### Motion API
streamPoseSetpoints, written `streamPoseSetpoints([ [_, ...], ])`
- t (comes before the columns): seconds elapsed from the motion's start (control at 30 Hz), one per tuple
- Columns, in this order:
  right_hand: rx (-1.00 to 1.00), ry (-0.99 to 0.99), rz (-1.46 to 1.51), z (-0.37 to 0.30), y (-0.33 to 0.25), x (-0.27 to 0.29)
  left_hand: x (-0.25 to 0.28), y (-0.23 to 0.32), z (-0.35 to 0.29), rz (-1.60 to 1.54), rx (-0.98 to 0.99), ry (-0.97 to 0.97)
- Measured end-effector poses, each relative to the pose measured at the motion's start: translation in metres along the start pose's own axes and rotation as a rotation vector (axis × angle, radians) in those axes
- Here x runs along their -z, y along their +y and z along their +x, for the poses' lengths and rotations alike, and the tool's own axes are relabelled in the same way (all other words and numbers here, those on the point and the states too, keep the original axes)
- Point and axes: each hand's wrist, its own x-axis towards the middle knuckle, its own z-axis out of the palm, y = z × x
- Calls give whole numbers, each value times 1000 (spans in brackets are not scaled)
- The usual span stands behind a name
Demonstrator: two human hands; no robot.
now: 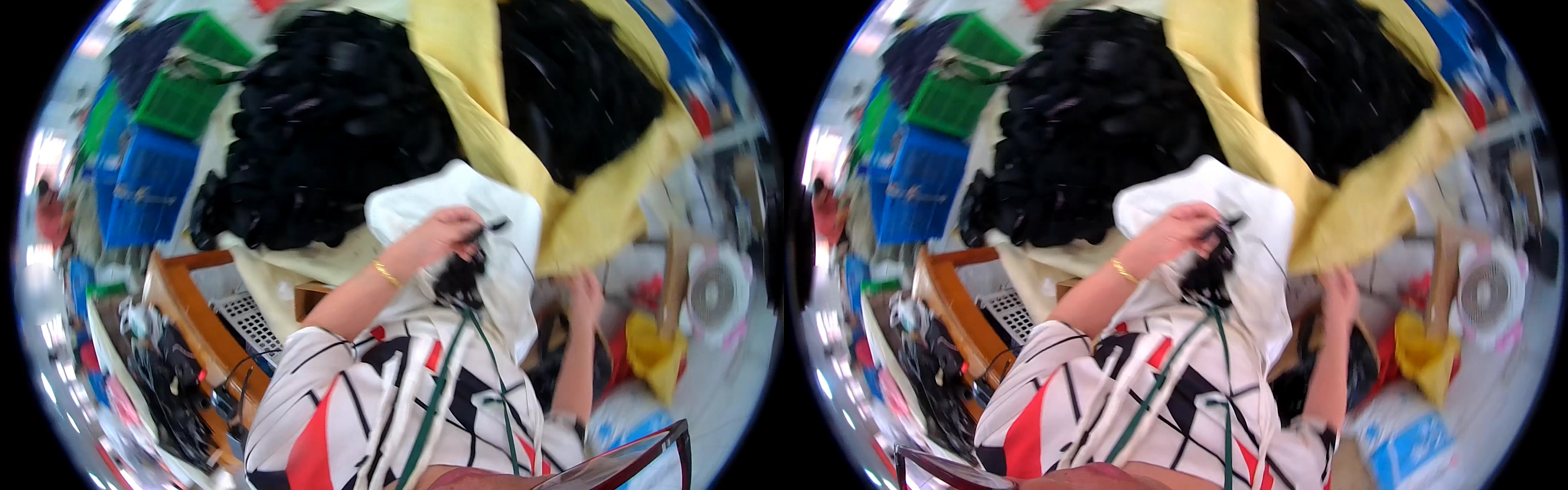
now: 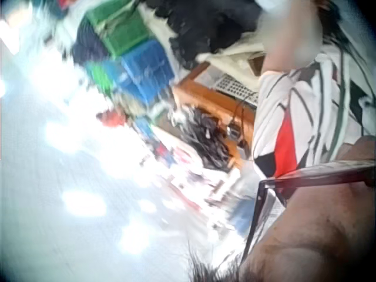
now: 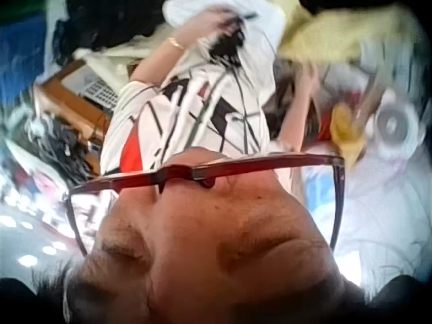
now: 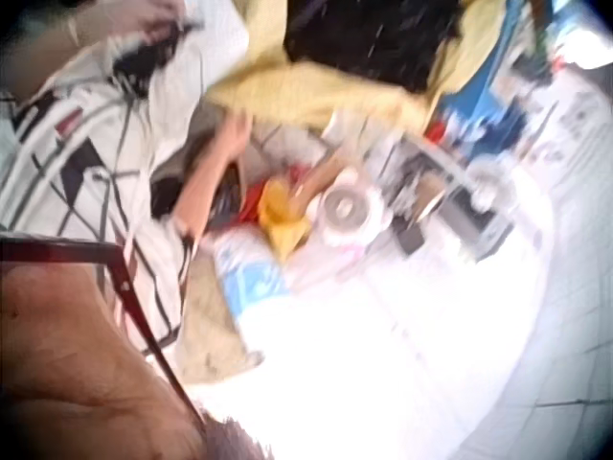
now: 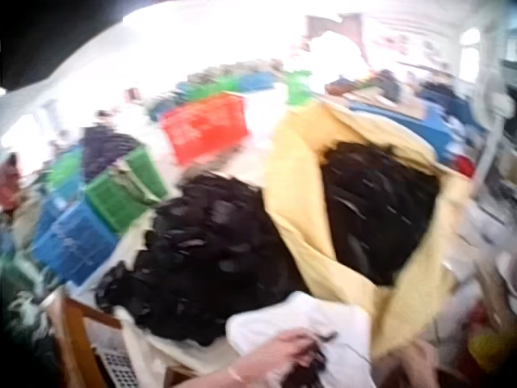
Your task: The person is hand-sewing black slip-on shoes using a needle and thread. They pick up shoes from a pile, stitch the edges, and place the finished items aside. The task involves repetitive manual stitching of footwear in a workshop setting.
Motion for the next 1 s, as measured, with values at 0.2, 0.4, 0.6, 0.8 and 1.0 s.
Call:
streamPoseSetpoints([
  [0.2, 189, -835, 319, -49, -105, -139, -13, -27, -25, -464, 81, -96],
  [0.4, -8, -709, 248, -64, -102, -166, 7, -35, -42, -104, 130, 107],
  [0.6, -90, -634, 260, -81, -89, -169, -12, -13, -46, 439, -7, 223],
  [0.8, -150, -703, 207, -86, -83, -166, -4, -25, -43, 734, -20, 176],
  [1.0, 80, -732, 83, -80, -85, -161, -20, -16, -48, 785, 75, 80],
])
